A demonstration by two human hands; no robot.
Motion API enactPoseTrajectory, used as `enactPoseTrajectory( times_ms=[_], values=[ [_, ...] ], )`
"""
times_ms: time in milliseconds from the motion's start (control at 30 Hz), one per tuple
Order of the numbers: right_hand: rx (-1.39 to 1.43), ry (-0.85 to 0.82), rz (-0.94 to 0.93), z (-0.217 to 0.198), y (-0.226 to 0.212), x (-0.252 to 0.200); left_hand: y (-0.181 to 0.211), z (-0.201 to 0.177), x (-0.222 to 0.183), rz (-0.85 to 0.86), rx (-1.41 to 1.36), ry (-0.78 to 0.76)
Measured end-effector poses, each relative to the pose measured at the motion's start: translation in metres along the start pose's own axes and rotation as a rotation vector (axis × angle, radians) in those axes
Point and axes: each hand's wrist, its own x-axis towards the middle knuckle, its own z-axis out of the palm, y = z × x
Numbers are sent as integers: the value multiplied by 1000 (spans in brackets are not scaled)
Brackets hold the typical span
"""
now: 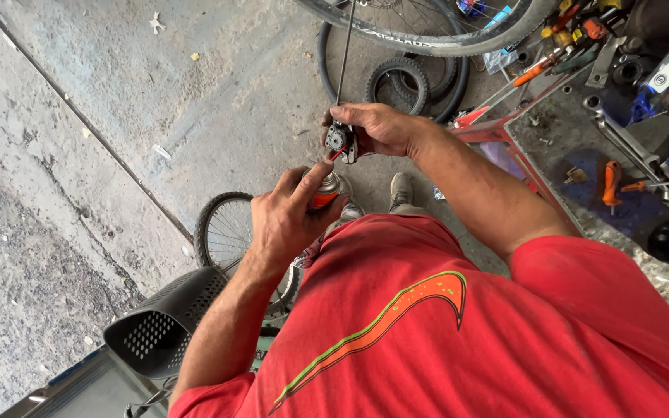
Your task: Adjusting and lubricating a bicycle brake caliper using a screwdriver and spray lubricant.
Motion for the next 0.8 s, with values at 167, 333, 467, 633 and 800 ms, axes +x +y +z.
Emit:
enactPoseTrajectory(
  times_ms=[167,333,467,633,800],
  values=[
    [20,17,0,14,-5,-6,-7,-2,-3,6,-4,-16],
    [-17,73,2,17,-5,-3,-19,-4,-9,0,11,-38],
    [-55,124,-18,9,2,7,-31,-15,-4,-1,-52,-45],
    [-147,282,-66,0,17,14,-68,-26,-7,-95,-345,-34],
    [-216,435,-118,-8,34,22,-92,-25,7,-46,-533,-50]
  ],
)
